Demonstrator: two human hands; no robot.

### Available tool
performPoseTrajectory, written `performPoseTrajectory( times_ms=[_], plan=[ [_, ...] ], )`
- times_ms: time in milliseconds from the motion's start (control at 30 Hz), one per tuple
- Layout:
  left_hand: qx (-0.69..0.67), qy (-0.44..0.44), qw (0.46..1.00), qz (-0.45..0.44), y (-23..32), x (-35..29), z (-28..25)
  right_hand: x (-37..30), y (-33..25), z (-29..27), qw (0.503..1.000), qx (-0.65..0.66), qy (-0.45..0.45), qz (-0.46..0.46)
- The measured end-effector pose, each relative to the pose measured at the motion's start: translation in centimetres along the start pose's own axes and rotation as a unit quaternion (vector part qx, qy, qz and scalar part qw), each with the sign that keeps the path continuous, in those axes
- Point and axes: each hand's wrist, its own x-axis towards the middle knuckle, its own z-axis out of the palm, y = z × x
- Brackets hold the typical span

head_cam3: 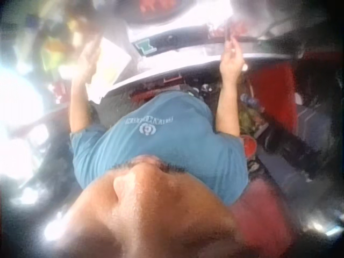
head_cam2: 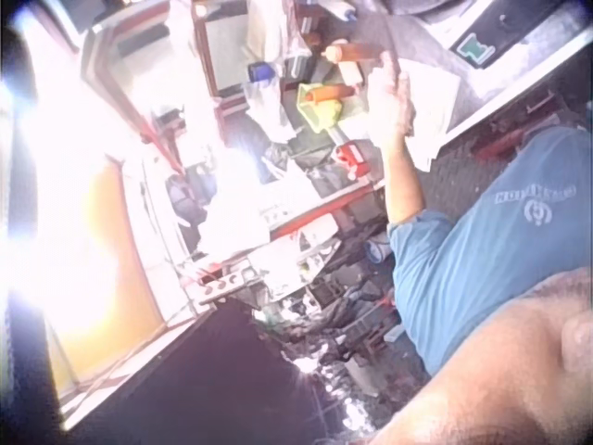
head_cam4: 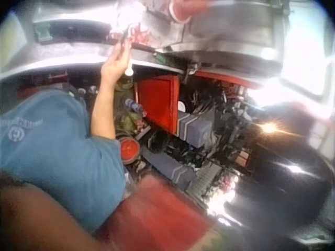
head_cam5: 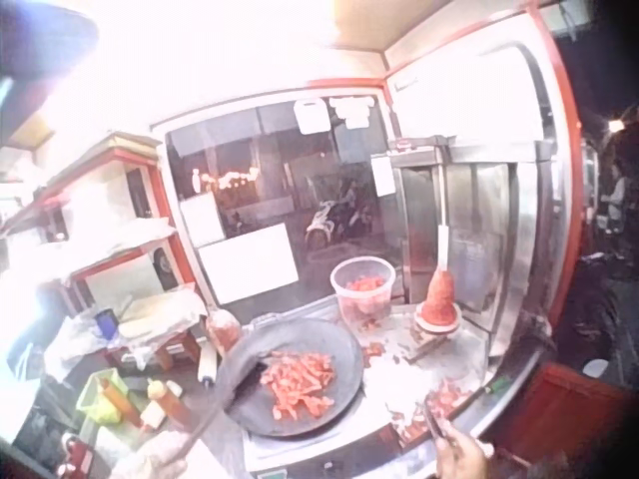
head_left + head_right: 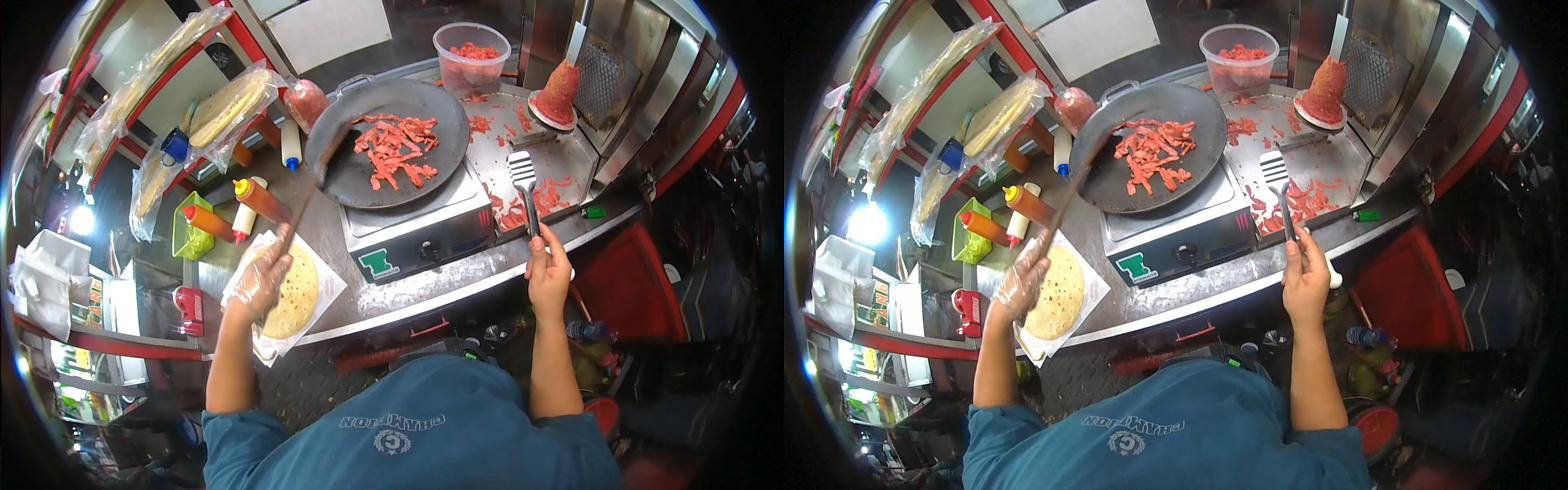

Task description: The person cooks shredded meat on a flat griddle, then places it onto a tortilla with lettuce and sauces. The person folds the tortilla into a taco and wraps it in paper.

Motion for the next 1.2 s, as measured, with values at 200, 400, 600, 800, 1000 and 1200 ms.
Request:
performPoseTrajectory(
  times_ms=[200, 400, 600, 800, 1000, 1200],
  plan=[
    [-0.002, -0.047, 0.999, -0.027, 4.7, -0.8, 0.9, 1.0, 0.3, 1.1, 0.999, 0.04, -0.004, 0.021],
    [0.132, -0.059, 0.989, 0.031, 3.4, 0.3, 0.3, 3.9, -0.8, 1.9, 0.958, -0.187, -0.011, -0.218],
    [-0.37, -0.107, 0.914, -0.128, 4.7, -2.0, -5.1, 7.7, -12.6, 3.4, 0.824, -0.415, -0.111, -0.37],
    [-0.493, -0.063, 0.847, -0.189, 3.9, -6.6, 0.5, 7.6, -15.8, 9.1, 0.631, -0.565, -0.286, -0.448],
    [-0.548, -0.081, 0.817, -0.158, 6.5, -4.9, 2.2, 13.6, -11.8, 16.1, 0.707, -0.541, -0.268, -0.369],
    [-0.55, -0.012, 0.82, -0.155, 5.2, -6.2, 0.7, 20.0, -15.8, 15.5, 0.75, -0.455, -0.477, -0.06]
  ],
)
